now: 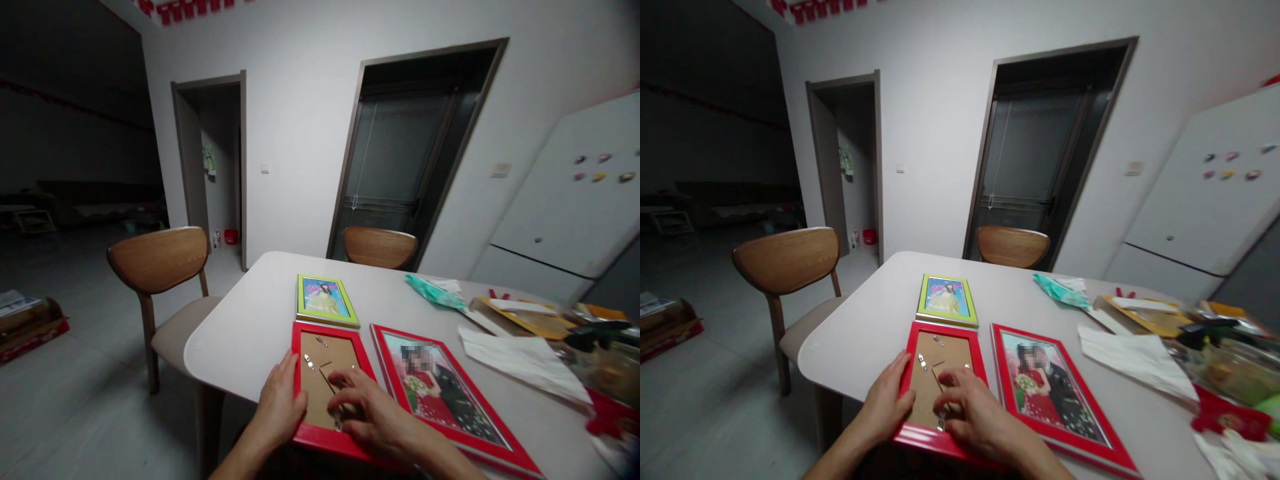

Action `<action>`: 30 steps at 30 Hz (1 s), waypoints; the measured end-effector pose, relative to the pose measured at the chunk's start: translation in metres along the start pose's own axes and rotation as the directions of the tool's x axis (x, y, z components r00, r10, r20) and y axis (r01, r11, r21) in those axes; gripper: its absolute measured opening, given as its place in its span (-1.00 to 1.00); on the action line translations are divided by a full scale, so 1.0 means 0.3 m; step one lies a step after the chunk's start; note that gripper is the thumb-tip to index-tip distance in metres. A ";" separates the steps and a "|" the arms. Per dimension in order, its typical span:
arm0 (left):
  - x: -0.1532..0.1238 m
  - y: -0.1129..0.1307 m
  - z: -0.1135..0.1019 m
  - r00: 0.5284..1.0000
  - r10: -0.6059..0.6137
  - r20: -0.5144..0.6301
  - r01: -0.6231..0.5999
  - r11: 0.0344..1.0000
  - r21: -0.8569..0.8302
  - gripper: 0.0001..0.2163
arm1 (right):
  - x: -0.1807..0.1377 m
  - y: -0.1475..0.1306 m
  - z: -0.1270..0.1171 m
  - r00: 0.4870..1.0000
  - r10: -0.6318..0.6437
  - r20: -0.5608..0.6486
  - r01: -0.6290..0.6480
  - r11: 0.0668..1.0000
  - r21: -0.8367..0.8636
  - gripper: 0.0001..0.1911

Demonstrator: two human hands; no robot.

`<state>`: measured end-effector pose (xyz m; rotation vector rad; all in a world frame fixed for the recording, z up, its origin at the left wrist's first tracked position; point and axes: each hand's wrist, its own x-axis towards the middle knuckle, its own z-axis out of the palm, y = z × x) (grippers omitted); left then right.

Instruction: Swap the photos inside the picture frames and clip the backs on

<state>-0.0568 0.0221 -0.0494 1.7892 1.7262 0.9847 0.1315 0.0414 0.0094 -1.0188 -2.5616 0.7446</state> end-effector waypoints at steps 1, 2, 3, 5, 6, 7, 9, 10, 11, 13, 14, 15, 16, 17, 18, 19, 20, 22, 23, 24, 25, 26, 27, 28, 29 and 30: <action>-0.001 0.003 0.001 1.000 -0.005 0.001 0.005 1.000 -0.001 -0.43 | -0.010 -0.005 0.006 1.000 -0.001 -0.005 0.001 1.000 0.001 -0.75; -0.001 0.006 0.002 1.000 -0.008 0.002 0.008 1.000 0.004 -0.44 | -0.014 -0.006 0.015 1.000 -0.002 -0.023 0.002 1.000 0.000 -0.79; -0.002 0.008 0.002 1.000 -0.010 0.004 0.010 1.000 0.015 -0.44 | -0.012 -0.004 0.025 0.999 -0.004 -0.046 0.004 1.000 -0.001 -0.83; -0.004 0.010 0.004 1.000 -0.004 0.007 0.004 0.999 0.043 -0.44 | 0.000 0.009 0.046 0.996 -0.007 -0.085 0.007 1.000 -0.003 -0.89; -0.004 0.009 0.004 1.000 0.001 0.008 -0.001 0.998 0.056 -0.44 | 0.005 0.017 0.053 0.994 -0.003 -0.106 0.003 1.000 -0.002 -0.90; -0.005 0.008 0.005 1.000 0.007 0.010 -0.007 0.998 0.066 -0.44 | 0.009 0.025 0.057 0.992 0.009 -0.127 -0.010 1.000 -0.001 -0.89; -0.005 0.005 0.006 1.000 0.015 0.013 -0.016 0.997 0.078 -0.44 | 0.012 0.037 0.058 0.980 0.073 -0.184 -0.076 0.997 -0.010 -0.79; -0.004 0.004 0.007 1.000 0.018 0.013 -0.019 0.997 0.081 -0.45 | 0.012 0.042 0.057 0.970 0.115 -0.215 -0.123 0.992 -0.024 -0.73; -0.004 0.003 0.007 1.000 0.019 0.011 -0.020 0.997 0.080 -0.45 | 0.012 0.045 0.057 0.958 0.153 -0.244 -0.168 0.985 -0.043 -0.67; -0.003 0.002 0.006 1.000 0.019 0.004 -0.019 0.997 0.071 -0.44 | 0.015 0.051 0.058 0.941 0.195 -0.278 -0.226 0.970 -0.085 -0.63; -0.003 0.003 0.004 1.000 0.016 0.000 -0.016 0.998 0.065 -0.44 | 0.018 0.054 0.060 0.937 0.203 -0.285 -0.239 0.966 -0.096 -0.63; -0.003 0.004 0.002 1.000 0.010 0.000 -0.010 0.998 0.059 -0.44 | 0.022 0.056 0.061 0.933 0.208 -0.293 -0.245 0.964 -0.098 -0.64; -0.004 0.006 0.000 1.000 0.003 0.003 -0.003 0.999 0.053 -0.43 | 0.026 0.059 0.062 0.928 0.215 -0.305 -0.254 0.963 -0.091 -0.63; -0.005 0.009 -0.002 1.000 -0.005 0.010 0.005 0.999 0.047 -0.43 | 0.029 0.062 0.061 0.920 0.226 -0.319 -0.264 0.961 -0.079 -0.61; -0.006 0.013 -0.005 1.000 -0.016 0.016 0.016 0.999 0.040 -0.43 | 0.032 0.063 0.057 0.913 0.240 -0.330 -0.276 0.959 -0.065 -0.59; -0.006 0.020 -0.007 0.999 -0.028 0.021 0.028 0.999 0.026 -0.43 | 0.034 0.062 0.051 0.906 0.252 -0.339 -0.286 0.957 -0.054 -0.58; -0.005 0.029 -0.008 0.999 -0.036 0.021 0.035 0.999 0.003 -0.46 | 0.035 0.057 0.042 0.901 0.257 -0.349 -0.291 0.956 -0.047 -0.58; 0.003 0.051 -0.009 0.999 -0.032 -0.015 0.030 0.993 -0.112 -0.59 | 0.038 0.036 0.023 0.892 0.255 -0.374 -0.292 0.956 -0.044 -0.59; 0.009 0.062 -0.010 0.998 -0.034 -0.047 0.023 0.978 -0.208 -0.68 | 0.041 0.020 0.015 0.886 0.246 -0.392 -0.286 0.957 -0.045 -0.60; 0.018 0.072 -0.012 0.996 -0.043 -0.077 0.017 0.951 -0.309 -0.76 | 0.046 0.002 0.007 0.883 0.229 -0.410 -0.269 0.962 -0.043 -0.61; 0.027 0.079 -0.016 0.993 -0.061 -0.097 0.017 0.917 -0.399 -0.81 | 0.051 -0.016 0.000 0.882 0.205 -0.424 -0.241 0.970 -0.034 -0.62; 0.037 0.081 -0.023 0.991 -0.090 -0.103 0.031 0.883 -0.469 -0.83 | 0.056 -0.031 -0.006 0.883 0.182 -0.433 -0.208 0.978 -0.014 -0.64; 0.047 0.078 -0.034 0.988 -0.121 -0.096 0.055 0.856 -0.514 -0.81 | 0.061 -0.041 -0.012 0.884 0.161 -0.438 -0.174 0.985 0.012 -0.65; 0.055 0.069 -0.049 0.985 -0.149 -0.084 0.081 0.841 -0.535 -0.79 | 0.064 -0.045 -0.018 0.886 0.146 -0.440 -0.145 0.989 0.036 -0.66; 0.060 0.054 -0.069 0.982 -0.171 -0.075 0.103 0.835 -0.541 -0.77 | 0.064 -0.041 -0.026 0.886 0.144 -0.442 -0.135 0.989 0.053 -0.66; 0.064 0.034 -0.093 0.979 -0.192 -0.074 0.121 0.827 -0.549 -0.76 | 0.061 -0.029 -0.035 0.882 0.155 -0.445 -0.147 0.988 0.054 -0.65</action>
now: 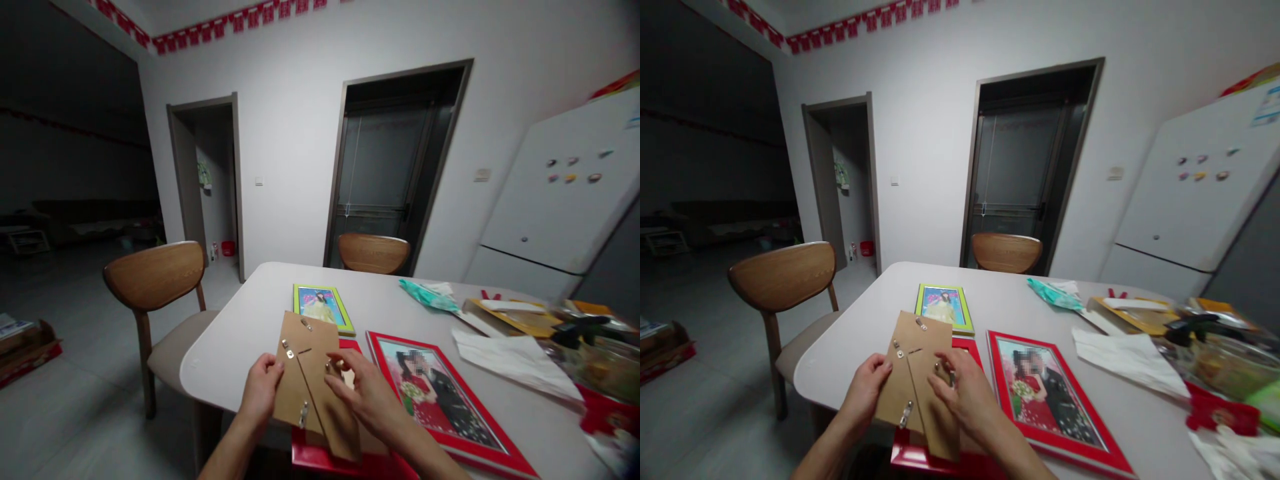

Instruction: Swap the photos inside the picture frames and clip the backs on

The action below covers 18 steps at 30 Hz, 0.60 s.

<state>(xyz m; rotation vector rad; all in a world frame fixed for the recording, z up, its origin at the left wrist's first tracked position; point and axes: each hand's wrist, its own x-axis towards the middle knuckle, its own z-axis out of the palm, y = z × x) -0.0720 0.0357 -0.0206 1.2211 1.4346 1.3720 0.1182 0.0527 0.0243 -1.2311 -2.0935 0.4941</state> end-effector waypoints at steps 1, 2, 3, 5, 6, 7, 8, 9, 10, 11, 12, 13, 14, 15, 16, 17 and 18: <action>0.007 -0.004 -0.035 1.000 -0.015 -0.013 0.015 1.000 -0.003 -0.75 | 0.002 0.019 -0.011 1.000 0.022 -0.006 -0.023 0.999 -0.030 -0.63; 0.013 -0.010 -0.073 0.999 -0.026 -0.028 0.026 1.000 0.000 -0.74 | 0.003 0.043 -0.022 0.999 0.051 -0.012 -0.052 0.995 -0.083 -0.62; 0.017 -0.016 -0.113 0.998 -0.036 -0.044 0.036 0.999 0.009 -0.73 | 0.001 0.069 -0.031 0.996 0.085 -0.014 -0.086 0.985 -0.149 -0.62; 0.022 -0.033 -0.186 0.995 -0.051 -0.082 0.055 0.997 0.045 -0.72 | -0.007 0.120 -0.043 0.987 0.162 -0.003 -0.155 0.941 -0.301 -0.63; 0.023 -0.042 -0.217 0.993 -0.055 -0.101 0.062 0.996 0.071 -0.72 | -0.013 0.139 -0.043 0.981 0.196 0.005 -0.179 0.908 -0.379 -0.64; 0.024 -0.051 -0.243 0.991 -0.056 -0.120 0.068 0.992 0.103 -0.72 | -0.019 0.154 -0.039 0.975 0.221 0.011 -0.192 0.872 -0.450 -0.65; 0.026 -0.059 -0.263 0.989 -0.053 -0.136 0.072 0.988 0.139 -0.73 | -0.024 0.163 -0.031 0.972 0.234 0.011 -0.195 0.837 -0.512 -0.65; 0.027 -0.067 -0.280 0.988 -0.047 -0.150 0.074 0.981 0.180 -0.74 | -0.027 0.169 -0.022 0.972 0.237 0.008 -0.192 0.808 -0.558 -0.66; 0.029 -0.073 -0.292 0.986 -0.036 -0.164 0.072 0.972 0.222 -0.76 | -0.027 0.172 -0.012 0.971 0.238 0.003 -0.191 0.787 -0.587 -0.66; 0.030 -0.076 -0.300 0.984 -0.021 -0.178 0.069 0.961 0.267 -0.79 | -0.025 0.174 -0.003 0.969 0.248 -0.002 -0.199 0.775 -0.599 -0.65; 0.031 -0.077 -0.305 0.981 -0.001 -0.194 0.063 0.948 0.312 -0.80 | -0.020 0.176 0.004 0.964 0.266 -0.002 -0.214 0.773 -0.597 -0.65; 0.031 -0.076 -0.306 0.977 0.025 -0.210 0.053 0.933 0.356 -0.79 | -0.013 0.179 0.008 0.958 0.287 -0.003 -0.235 0.778 -0.582 -0.64; 0.029 -0.072 -0.302 0.973 0.055 -0.225 0.040 0.918 0.395 -0.74 | -0.005 0.182 0.009 0.952 0.305 -0.008 -0.258 0.791 -0.555 -0.63; 0.025 -0.066 -0.293 0.968 0.087 -0.236 0.023 0.904 0.428 -0.68 | 0.005 0.187 0.006 0.948 0.318 -0.023 -0.284 0.810 -0.513 -0.61; 0.017 -0.058 -0.277 0.964 0.124 -0.234 -0.003 0.889 0.459 -0.64 | 0.014 0.191 -0.001 0.944 0.326 -0.048 -0.311 0.835 -0.454 -0.59; 0.006 -0.048 -0.253 0.964 0.161 -0.210 -0.040 0.872 0.487 -0.62 | 0.022 0.193 -0.009 0.938 0.338 -0.076 -0.341 0.862 -0.376 -0.55; -0.010 -0.037 -0.222 0.967 0.189 -0.168 -0.080 0.859 0.506 -0.61 | 0.028 0.194 -0.019 0.927 0.363 -0.095 -0.375 0.886 -0.272 -0.51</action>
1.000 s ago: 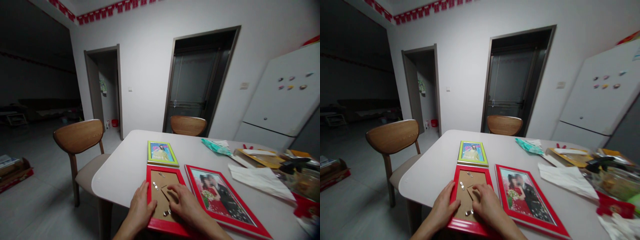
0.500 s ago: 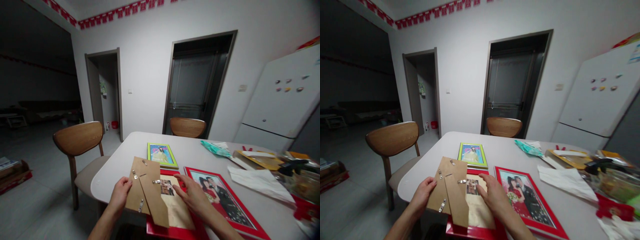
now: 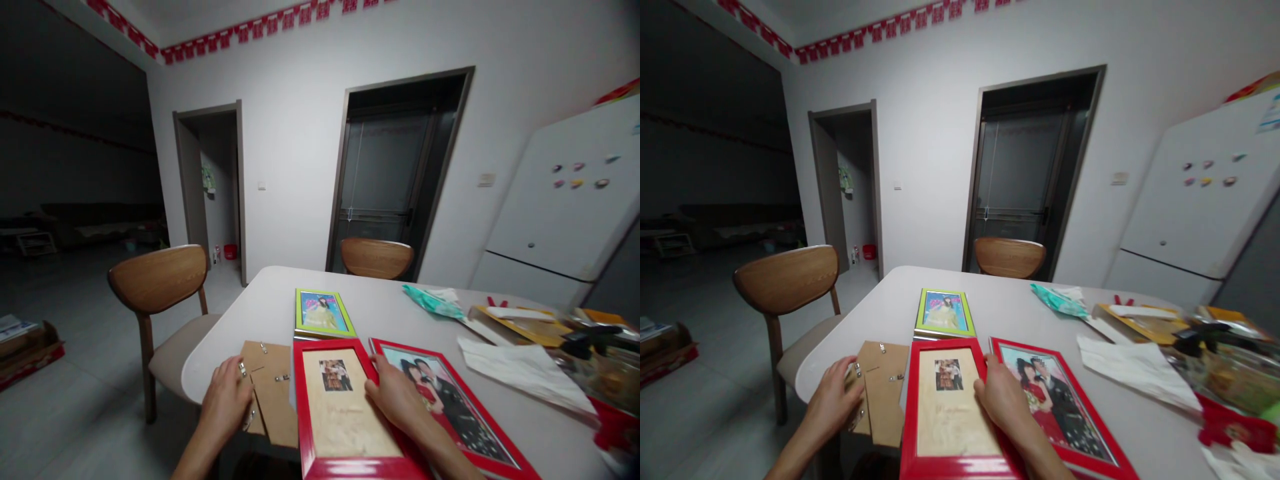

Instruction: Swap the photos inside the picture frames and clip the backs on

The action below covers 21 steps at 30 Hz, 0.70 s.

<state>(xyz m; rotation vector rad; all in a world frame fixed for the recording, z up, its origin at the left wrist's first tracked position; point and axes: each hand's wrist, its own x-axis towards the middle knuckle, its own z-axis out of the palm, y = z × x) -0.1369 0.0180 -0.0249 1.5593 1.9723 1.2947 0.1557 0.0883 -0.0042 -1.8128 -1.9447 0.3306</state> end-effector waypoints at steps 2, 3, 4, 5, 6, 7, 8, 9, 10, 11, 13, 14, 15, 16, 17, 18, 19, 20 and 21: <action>-0.049 0.069 0.049 0.989 0.101 0.111 -0.103 0.995 0.007 -0.61 | 0.003 -0.003 -0.021 0.993 0.091 0.075 -0.110 0.949 0.295 -0.40; -0.078 0.108 0.078 0.977 0.129 0.172 -0.127 0.992 -0.023 -0.61 | -0.002 -0.009 -0.032 0.979 0.124 0.159 -0.185 0.870 0.458 -0.35; -0.107 0.150 0.110 0.961 0.165 0.221 -0.157 0.986 -0.053 -0.59 | -0.010 -0.017 -0.043 0.959 0.132 0.251 -0.261 0.754 0.603 -0.30; -0.135 0.191 0.142 0.940 0.211 0.267 -0.193 0.977 -0.091 -0.56 | -0.020 -0.027 -0.055 0.937 0.120 0.328 -0.329 0.620 0.713 -0.27; -0.160 0.232 0.173 0.910 0.268 0.315 -0.238 0.962 -0.132 -0.50 | -0.031 -0.039 -0.066 0.920 0.102 0.378 -0.377 0.490 0.786 -0.24; -0.181 0.269 0.202 0.874 0.333 0.353 -0.293 0.942 -0.164 -0.42 | -0.043 -0.051 -0.077 0.910 0.089 0.405 -0.406 0.388 0.827 -0.21; -0.197 0.303 0.226 0.838 0.393 0.379 -0.346 0.919 -0.188 -0.36 | -0.053 -0.064 -0.088 0.906 0.084 0.415 -0.419 0.319 0.850 -0.19; -0.209 0.333 0.246 0.812 0.440 0.383 -0.391 0.898 -0.202 -0.34 | -0.061 -0.076 -0.099 0.907 0.082 0.414 -0.420 0.279 0.864 -0.17; -0.217 0.357 0.260 0.793 0.479 0.375 -0.433 0.878 -0.205 -0.34 | -0.066 -0.086 -0.109 0.909 0.078 0.409 -0.414 0.261 0.872 -0.17; -0.221 0.377 0.268 0.779 0.515 0.358 -0.474 0.857 -0.201 -0.37 | -0.070 -0.095 -0.117 0.914 0.068 0.401 -0.404 0.257 0.878 -0.17; -0.221 0.401 0.270 0.748 0.588 0.309 -0.559 0.808 -0.185 -0.43 | -0.071 -0.109 -0.128 0.927 0.032 0.373 -0.368 0.260 0.893 -0.17; -0.220 0.406 0.266 0.725 0.629 0.281 -0.603 0.777 -0.181 -0.46 | -0.070 -0.114 -0.131 0.933 0.012 0.359 -0.350 0.262 0.899 -0.18; -0.217 0.408 0.260 0.699 0.671 0.248 -0.646 0.741 -0.182 -0.47 | -0.069 -0.117 -0.131 0.936 -0.008 0.351 -0.336 0.267 0.903 -0.18; -0.215 0.407 0.253 0.674 0.708 0.211 -0.684 0.706 -0.183 -0.47 | -0.066 -0.119 -0.129 0.938 -0.021 0.346 -0.326 0.281 0.903 -0.19; -0.211 0.403 0.245 0.657 0.735 0.167 -0.713 0.678 -0.180 -0.47 | -0.064 -0.119 -0.126 0.940 -0.027 0.339 -0.315 0.307 0.898 -0.20; -0.207 0.396 0.235 0.654 0.748 0.111 -0.730 0.663 -0.169 -0.46 | -0.060 -0.116 -0.122 0.943 -0.027 0.331 -0.301 0.347 0.888 -0.20; -0.201 0.386 0.223 0.668 0.743 0.050 -0.729 0.666 -0.154 -0.46 | -0.055 -0.112 -0.118 0.948 -0.022 0.318 -0.283 0.401 0.871 -0.20; -0.194 0.373 0.210 0.701 0.713 -0.016 -0.708 0.693 -0.139 -0.46 | -0.050 -0.104 -0.113 0.955 -0.010 0.295 -0.256 0.471 0.844 -0.20; -0.187 0.356 0.193 0.747 0.659 -0.082 -0.664 0.736 -0.129 -0.47 | -0.043 -0.094 -0.107 0.964 0.003 0.265 -0.221 0.562 0.797 -0.22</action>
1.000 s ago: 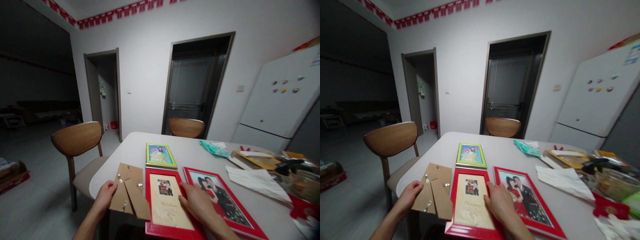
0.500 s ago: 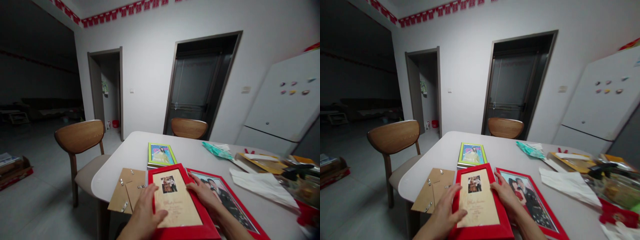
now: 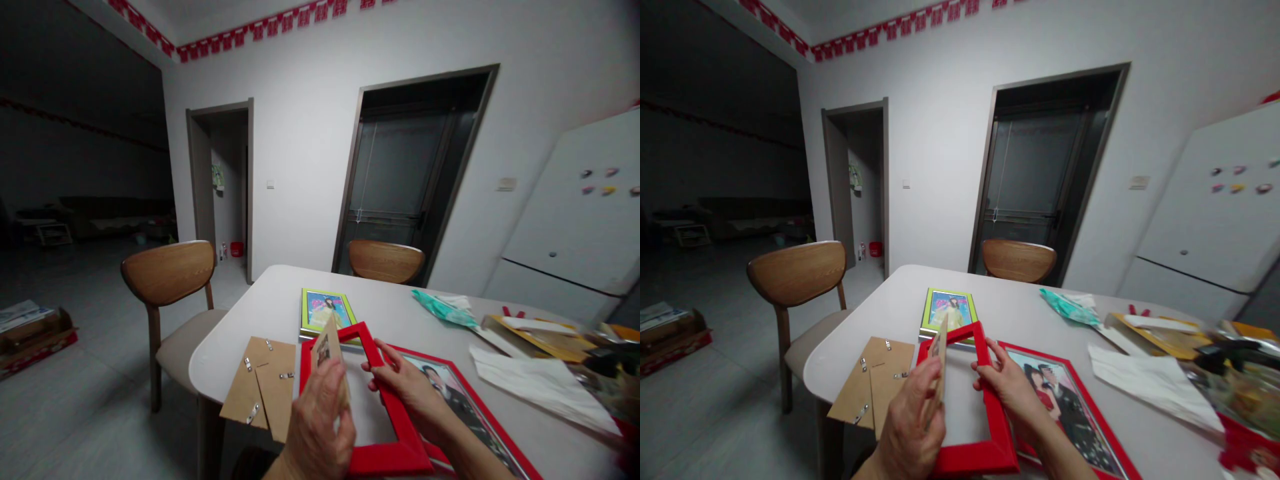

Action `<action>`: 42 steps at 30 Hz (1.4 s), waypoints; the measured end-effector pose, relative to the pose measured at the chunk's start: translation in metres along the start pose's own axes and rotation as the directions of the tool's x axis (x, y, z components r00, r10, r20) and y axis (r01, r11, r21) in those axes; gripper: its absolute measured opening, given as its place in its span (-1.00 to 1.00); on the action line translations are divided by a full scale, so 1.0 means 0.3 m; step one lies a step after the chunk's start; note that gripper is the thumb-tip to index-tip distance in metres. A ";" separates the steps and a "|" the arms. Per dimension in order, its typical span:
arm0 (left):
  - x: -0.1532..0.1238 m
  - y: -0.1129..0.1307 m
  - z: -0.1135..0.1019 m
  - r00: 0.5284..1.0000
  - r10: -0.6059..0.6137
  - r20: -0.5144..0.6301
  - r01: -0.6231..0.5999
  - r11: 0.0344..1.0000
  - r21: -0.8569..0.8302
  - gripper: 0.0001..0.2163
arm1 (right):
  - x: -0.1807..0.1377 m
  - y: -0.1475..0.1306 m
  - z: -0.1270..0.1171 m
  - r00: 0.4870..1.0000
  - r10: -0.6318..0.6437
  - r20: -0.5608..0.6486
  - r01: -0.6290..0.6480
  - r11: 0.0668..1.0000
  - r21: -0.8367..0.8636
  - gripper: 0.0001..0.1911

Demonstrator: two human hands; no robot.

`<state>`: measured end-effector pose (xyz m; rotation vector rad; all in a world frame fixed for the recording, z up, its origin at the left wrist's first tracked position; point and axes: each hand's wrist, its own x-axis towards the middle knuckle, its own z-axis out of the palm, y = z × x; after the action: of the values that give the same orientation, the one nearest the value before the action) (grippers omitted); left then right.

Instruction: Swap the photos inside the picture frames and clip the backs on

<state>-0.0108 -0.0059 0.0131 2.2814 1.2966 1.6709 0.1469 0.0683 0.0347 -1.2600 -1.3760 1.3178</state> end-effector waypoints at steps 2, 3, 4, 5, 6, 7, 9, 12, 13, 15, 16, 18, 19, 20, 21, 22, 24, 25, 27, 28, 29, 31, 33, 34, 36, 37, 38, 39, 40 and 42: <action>-0.013 -0.039 -0.047 0.977 -0.168 -0.128 0.170 0.985 0.003 -0.51 | 0.017 0.024 -0.018 0.996 -0.057 -0.069 0.035 0.956 -0.290 -0.28; -0.024 -0.062 -0.073 0.951 -0.257 -0.169 0.260 0.966 -0.006 -0.53 | 0.025 0.039 -0.027 0.991 -0.094 -0.097 0.041 0.893 -0.449 -0.32; -0.038 -0.086 -0.099 0.920 -0.340 -0.195 0.343 0.939 -0.016 -0.55 | 0.032 0.056 -0.035 0.985 -0.134 -0.114 0.042 0.809 -0.587 -0.36; -0.055 -0.111 -0.123 0.886 -0.412 -0.211 0.417 0.909 -0.025 -0.56 | 0.039 0.073 -0.042 0.979 -0.169 -0.118 0.042 0.722 -0.690 -0.39; -0.074 -0.136 -0.143 0.854 -0.475 -0.211 0.480 0.877 -0.033 -0.56 | 0.044 0.092 -0.047 0.975 -0.193 -0.106 0.046 0.649 -0.759 -0.43; -0.095 -0.159 -0.159 0.826 -0.527 -0.200 0.531 0.846 -0.038 -0.55 | 0.048 0.110 -0.049 0.974 -0.209 -0.087 0.057 0.596 -0.801 -0.46; -0.136 -0.199 -0.176 0.791 -0.593 -0.150 0.595 0.803 -0.040 -0.54 | 0.052 0.141 -0.047 0.974 -0.221 -0.043 0.082 0.528 -0.845 -0.51; -0.182 -0.235 -0.173 0.794 -0.605 -0.062 0.606 0.795 0.001 -0.54 | 0.052 0.169 -0.035 0.973 -0.232 0.008 0.115 0.455 -0.883 -0.61; -0.191 -0.242 -0.170 0.803 -0.594 -0.040 0.595 0.803 0.026 -0.54 | 0.051 0.173 -0.031 0.971 -0.238 0.019 0.125 0.437 -0.891 -0.65; -0.204 -0.250 -0.163 0.826 -0.563 -0.002 0.561 0.823 0.086 -0.53 | 0.049 0.176 -0.024 0.969 -0.246 0.041 0.142 0.408 -0.902 -0.71; -0.208 -0.252 -0.160 0.836 -0.548 0.017 0.542 0.831 0.121 -0.53 | 0.049 0.176 -0.021 0.968 -0.246 0.048 0.146 0.395 -0.907 -0.74; -0.213 -0.254 -0.158 0.852 -0.521 0.056 0.501 0.842 0.200 -0.52 | 0.046 0.173 -0.017 0.965 -0.255 0.065 0.160 0.373 -0.914 -0.76; -0.214 -0.254 -0.158 0.856 -0.511 0.076 0.482 0.843 0.238 -0.53 | 0.044 0.171 -0.014 0.958 -0.277 0.074 0.177 0.370 -0.912 -0.76; -0.214 -0.252 -0.158 0.859 -0.503 0.098 0.463 0.844 0.269 -0.53 | 0.042 0.169 -0.007 0.946 -0.314 0.079 0.200 0.376 -0.905 -0.75; -0.211 -0.248 -0.158 0.860 -0.495 0.121 0.445 0.845 0.295 -0.53 | 0.040 0.167 0.002 0.931 -0.357 0.082 0.229 0.394 -0.890 -0.73; -0.207 -0.241 -0.157 0.860 -0.488 0.147 0.428 0.848 0.313 -0.52 | 0.039 0.166 0.017 0.916 -0.395 0.076 0.258 0.434 -0.863 -0.70; -0.192 -0.221 -0.154 0.857 -0.474 0.204 0.395 0.856 0.333 -0.50 | 0.040 0.169 0.065 0.918 -0.395 0.049 0.295 0.592 -0.750 -0.62; -0.183 -0.209 -0.151 0.854 -0.465 0.235 0.377 0.863 0.336 -0.49 | 0.042 0.174 0.096 0.940 -0.341 0.032 0.276 0.700 -0.659 -0.58; -0.164 -0.183 -0.142 0.843 -0.444 0.304 0.343 0.879 0.330 -0.45 | 0.050 0.187 0.169 0.989 -0.148 0.013 0.139 0.895 -0.424 -0.47; -0.156 -0.172 -0.135 0.835 -0.431 0.342 0.328 0.889 0.320 -0.43 | 0.053 0.190 0.206 0.999 -0.049 0.025 0.054 0.954 -0.294 -0.43; -0.149 -0.164 -0.127 0.827 -0.419 0.376 0.315 0.898 0.308 -0.41 | 0.054 0.189 0.241 0.998 0.024 0.063 -0.014 0.987 -0.160 -0.43; -0.139 -0.158 -0.107 0.822 -0.394 0.412 0.295 0.912 0.285 -0.38 | 0.048 0.166 0.297 0.981 0.072 0.180 -0.088 0.993 0.083 -0.53; -0.127 -0.161 -0.088 0.851 -0.357 0.386 0.270 0.927 0.262 -0.36 | 0.028 0.116 0.330 0.964 0.013 0.265 -0.081 0.965 0.249 -0.68; -0.120 -0.164 -0.081 0.878 -0.328 0.348 0.254 0.937 0.241 -0.36 | 0.014 0.083 0.338 0.963 -0.022 0.267 -0.059 0.955 0.291 -0.74; -0.096 -0.165 -0.076 0.937 -0.261 0.231 0.226 0.960 0.167 -0.42 | -0.013 0.018 0.340 0.968 -0.083 0.236 0.002 0.945 0.326 -0.77; -0.081 -0.160 -0.077 0.958 -0.245 0.152 0.229 0.967 0.112 -0.47 | -0.023 -0.008 0.336 0.969 -0.108 0.221 0.029 0.941 0.337 -0.75; -0.064 -0.152 -0.080 0.965 -0.254 0.068 0.251 0.967 0.045 -0.54 | -0.030 -0.026 0.329 0.970 -0.127 0.208 0.049 0.938 0.342 -0.71; -0.046 -0.141 -0.083 0.957 -0.290 -0.014 0.290 0.956 -0.035 -0.60 | -0.034 -0.033 0.320 0.972 -0.139 0.190 0.068 0.937 0.342 -0.67; -0.030 -0.127 -0.084 0.933 -0.350 -0.089 0.338 0.932 -0.129 -0.64 | -0.034 -0.030 0.311 0.978 -0.134 0.158 0.076 0.940 0.331 -0.63; -0.005 -0.096 -0.078 0.845 -0.503 -0.182 0.422 0.836 -0.350 -0.66 | -0.029 0.007 0.293 0.997 -0.045 0.058 0.026 0.955 0.295 -0.60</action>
<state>-0.0468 0.0020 0.0082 1.4526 1.3854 1.8650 0.0621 0.0459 0.0242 -0.9954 -1.1862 1.4862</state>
